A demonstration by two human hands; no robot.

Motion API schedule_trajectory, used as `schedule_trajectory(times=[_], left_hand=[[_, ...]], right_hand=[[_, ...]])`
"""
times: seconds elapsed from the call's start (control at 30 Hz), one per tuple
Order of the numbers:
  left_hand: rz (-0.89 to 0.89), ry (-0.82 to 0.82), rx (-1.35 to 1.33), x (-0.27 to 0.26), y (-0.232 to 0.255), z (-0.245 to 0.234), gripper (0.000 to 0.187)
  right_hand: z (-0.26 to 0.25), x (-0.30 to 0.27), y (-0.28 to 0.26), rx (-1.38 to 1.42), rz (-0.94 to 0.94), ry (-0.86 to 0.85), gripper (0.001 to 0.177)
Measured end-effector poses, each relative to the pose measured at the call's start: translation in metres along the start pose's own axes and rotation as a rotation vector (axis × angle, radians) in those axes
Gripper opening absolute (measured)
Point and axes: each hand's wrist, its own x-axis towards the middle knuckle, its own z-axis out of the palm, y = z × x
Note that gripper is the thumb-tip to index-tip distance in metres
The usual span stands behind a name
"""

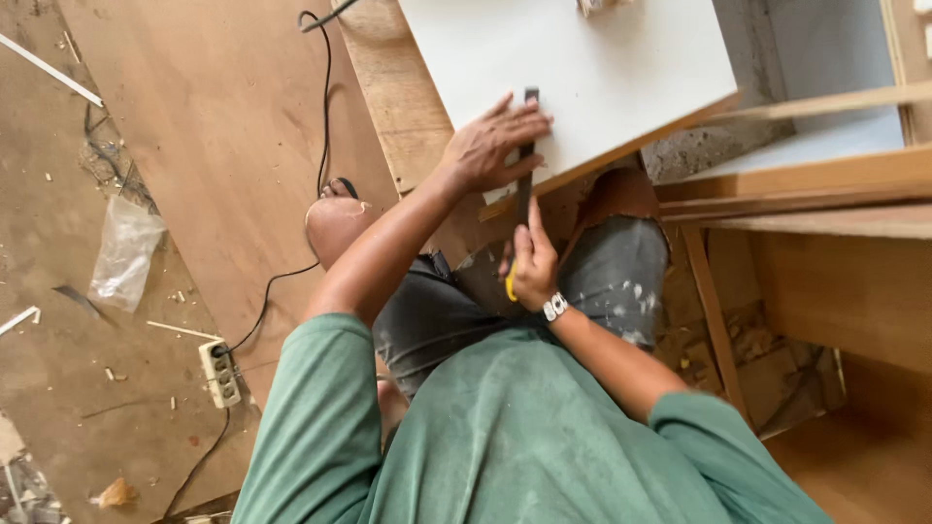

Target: The person sands the edges of a wooden cabinet piece using a hand file and a handheld sander.

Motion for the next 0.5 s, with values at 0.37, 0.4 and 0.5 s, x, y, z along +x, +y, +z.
schedule_trajectory(times=[0.37, 0.4, 0.5], left_hand=[[0.074, 0.146, -0.025, -0.006, 0.002, 0.003, 0.04], [0.062, 0.148, -0.024, -0.005, -0.007, 0.011, 0.04], [0.013, 0.132, 0.071, -0.008, -0.001, 0.028, 0.065]], right_hand=[[-0.011, -0.002, -0.003, -0.202, -0.035, -0.042, 0.056], [-0.003, 0.006, 0.022, -0.203, -0.03, -0.053, 0.056], [0.015, 0.005, 0.06, -0.33, -0.27, 0.086, 0.059]])
